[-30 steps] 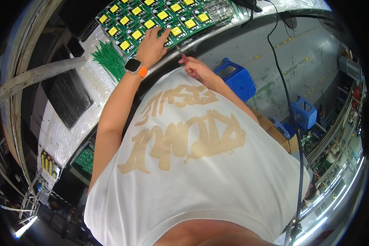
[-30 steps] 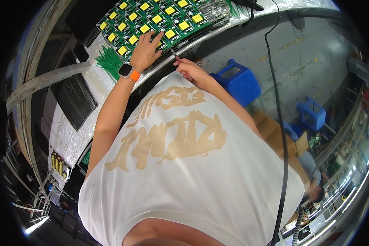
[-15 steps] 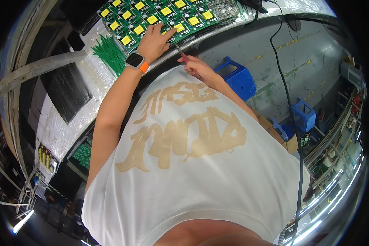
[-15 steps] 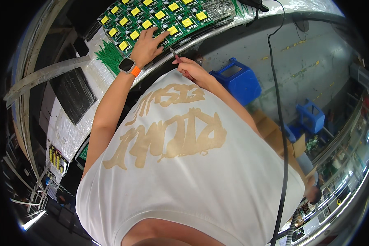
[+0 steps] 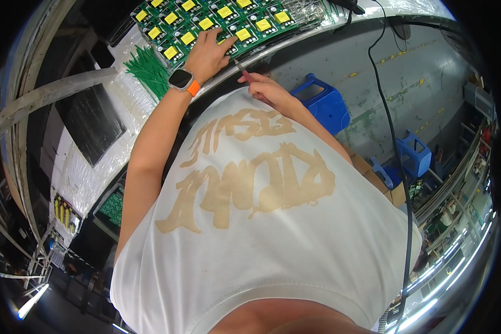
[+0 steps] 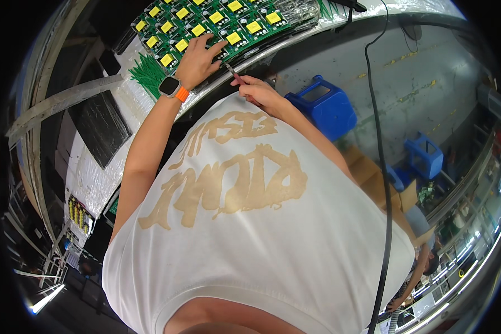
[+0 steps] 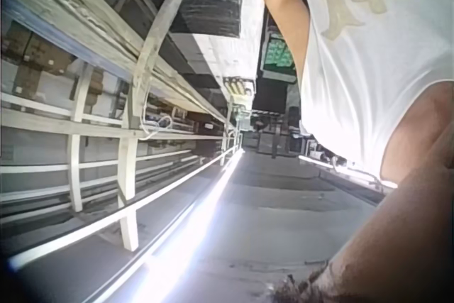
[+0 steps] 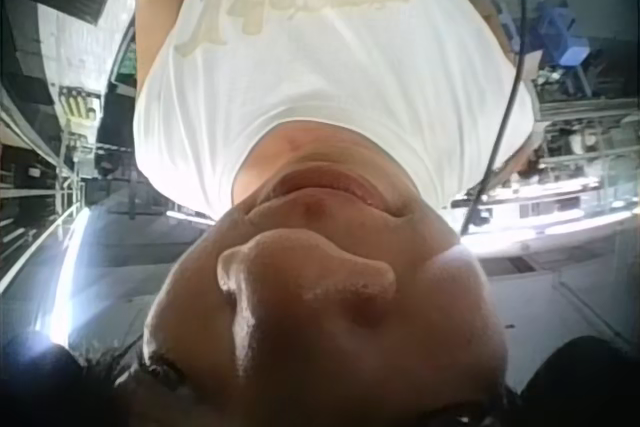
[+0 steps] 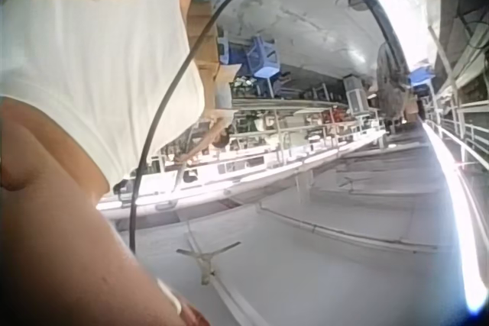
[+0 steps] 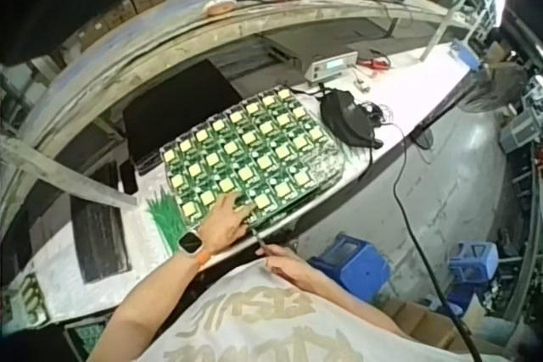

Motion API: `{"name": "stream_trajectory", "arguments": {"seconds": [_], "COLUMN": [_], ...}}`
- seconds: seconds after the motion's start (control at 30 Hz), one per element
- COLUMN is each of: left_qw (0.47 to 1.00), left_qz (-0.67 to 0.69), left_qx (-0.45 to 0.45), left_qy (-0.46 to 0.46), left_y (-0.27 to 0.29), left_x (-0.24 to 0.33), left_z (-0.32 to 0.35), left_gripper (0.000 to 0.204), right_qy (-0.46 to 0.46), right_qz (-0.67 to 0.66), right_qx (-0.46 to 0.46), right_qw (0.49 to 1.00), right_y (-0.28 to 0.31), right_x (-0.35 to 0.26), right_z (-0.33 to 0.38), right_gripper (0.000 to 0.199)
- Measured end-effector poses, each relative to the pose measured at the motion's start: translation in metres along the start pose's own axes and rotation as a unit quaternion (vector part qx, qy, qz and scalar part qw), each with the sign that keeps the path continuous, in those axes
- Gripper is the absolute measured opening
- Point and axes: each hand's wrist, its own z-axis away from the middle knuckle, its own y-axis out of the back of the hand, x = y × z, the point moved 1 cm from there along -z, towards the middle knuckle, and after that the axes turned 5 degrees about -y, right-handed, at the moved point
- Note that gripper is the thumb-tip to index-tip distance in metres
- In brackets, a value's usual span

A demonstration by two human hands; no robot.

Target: Inspecting, testing, and sorting printed circuit board assemblies (PCBAs) at a workbench in an electronics manufacturing facility.

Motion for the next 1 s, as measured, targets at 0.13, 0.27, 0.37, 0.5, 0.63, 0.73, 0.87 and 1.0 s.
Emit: {"name": "stream_trajectory", "arguments": {"seconds": [0.13, 0.27, 0.37, 0.5, 0.63, 0.73, 0.87, 1.0], "left_qw": [1.0, 0.999, 0.999, 0.998, 0.995, 0.991, 0.99, 0.988], "left_qz": [0.009, 0.045, 0.045, 0.05, 0.055, 0.055, 0.022, 0.005], "left_qx": [0.007, 0.011, 0.014, -0.009, -0.042, -0.074, -0.083, -0.103], "left_qy": [-0.002, 0.006, 0.005, 0.038, 0.078, 0.092, 0.114, 0.116], "left_y": [0.0, -0.002, -0.001, 0.002, 0.003, 0.002, 0.008, 0.007], "left_x": [-0.006, -0.017, -0.019, -0.015, -0.012, -0.012, 0.0, 0.002], "left_z": [0.001, -0.001, -0.005, -0.011, -0.017, -0.021, -0.029, -0.033], "left_gripper": [0.042, 0.031, 0.024, 0.022, 0.023, 0.026, 0.03, 0.033], "right_qy": [0.006, 0.004, 0.015, 0.025, 0.031, 0.032, 0.026, -0.009], "right_qz": [0.002, 0.006, 0.001, -0.014, -0.032, -0.056, -0.05, -0.046], "right_qx": [-0.008, -0.019, -0.032, -0.049, -0.065, -0.073, -0.052, -0.001], "right_qw": [1.0, 1.0, 0.999, 0.998, 0.997, 0.995, 0.997, 0.999], "right_y": [0.004, 0.007, 0.007, 0.011, 0.012, 0.011, 0.004, -0.01], "right_x": [0.006, 0.009, 0.01, 0.017, 0.024, 0.026, 0.016, -0.005], "right_z": [-0.006, -0.01, -0.011, -0.016, -0.022, -0.022, -0.015, 0.001], "right_gripper": [0.036, 0.038, 0.039, 0.04, 0.04, 0.04, 0.034, 0.026]}}
